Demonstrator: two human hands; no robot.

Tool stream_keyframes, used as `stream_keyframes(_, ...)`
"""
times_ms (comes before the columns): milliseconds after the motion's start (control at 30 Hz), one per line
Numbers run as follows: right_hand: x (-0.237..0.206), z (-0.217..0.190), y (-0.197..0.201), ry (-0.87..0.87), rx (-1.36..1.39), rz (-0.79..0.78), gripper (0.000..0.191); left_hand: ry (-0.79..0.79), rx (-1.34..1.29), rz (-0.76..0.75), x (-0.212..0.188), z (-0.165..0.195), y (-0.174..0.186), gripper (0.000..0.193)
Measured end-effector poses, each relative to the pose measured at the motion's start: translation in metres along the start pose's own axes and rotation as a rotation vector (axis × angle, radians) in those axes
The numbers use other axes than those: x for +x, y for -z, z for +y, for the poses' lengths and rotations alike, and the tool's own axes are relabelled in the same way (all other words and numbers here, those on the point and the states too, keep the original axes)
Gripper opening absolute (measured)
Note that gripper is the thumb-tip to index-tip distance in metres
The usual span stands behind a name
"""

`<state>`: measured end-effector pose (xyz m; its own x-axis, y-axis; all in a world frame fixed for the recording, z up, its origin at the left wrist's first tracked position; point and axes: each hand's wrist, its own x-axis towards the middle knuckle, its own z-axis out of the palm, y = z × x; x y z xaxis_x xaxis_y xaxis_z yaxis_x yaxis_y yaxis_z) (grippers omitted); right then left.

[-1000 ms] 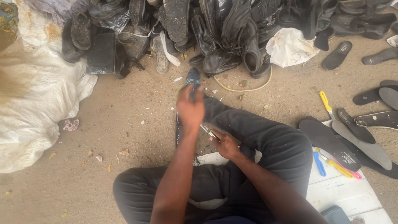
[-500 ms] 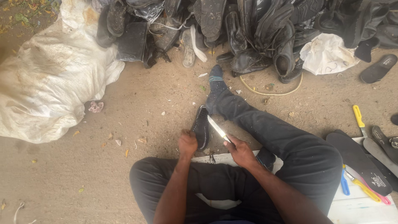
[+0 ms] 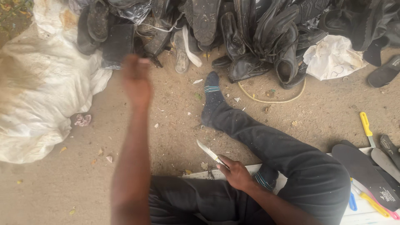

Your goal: The person sits on the ground and uses a knife to scrape and clean the soles of several black shoes. They handle the shoes one by one, turning them over to work on different parts of the soles and sides, then placing them aside.

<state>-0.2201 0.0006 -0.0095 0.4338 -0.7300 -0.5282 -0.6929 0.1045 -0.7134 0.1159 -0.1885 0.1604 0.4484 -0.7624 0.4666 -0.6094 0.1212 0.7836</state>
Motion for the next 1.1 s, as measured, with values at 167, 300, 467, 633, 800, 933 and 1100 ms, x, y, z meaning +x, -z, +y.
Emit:
stream_keyframes(167,0.000,0.013,-0.004,0.277,0.078,0.108,0.044,0.343,0.143,-0.443,-0.076,0.024,-0.258,0.086)
stream_keyframes(300,0.007,0.017,0.005,0.060,0.072,0.007,0.046,0.474,0.135,-0.422,-0.093,0.043,-0.282,0.052)
stream_keyframes(467,0.014,0.014,0.005,-0.015,0.066,-0.070,0.049,0.955,-0.729,-0.263,-0.125,0.038,-0.164,0.051)
stream_keyframes(633,0.014,0.022,-0.012,0.195,0.031,-0.004,0.051,1.119,-0.680,-0.025,-0.200,-0.026,-0.021,0.059)
stream_keyframes(800,0.012,0.022,-0.009,0.290,-0.051,0.092,0.050,1.138,-0.766,0.154,-0.283,-0.067,0.027,0.059)
stream_keyframes(933,0.008,0.010,-0.002,0.054,-0.178,-0.004,0.045,1.230,-0.854,0.273,-0.318,-0.077,0.016,0.052)
stream_keyframes(1100,0.010,0.017,0.005,0.180,-0.229,0.203,0.045,1.322,-0.520,-0.842,-0.328,-0.057,0.008,0.059)
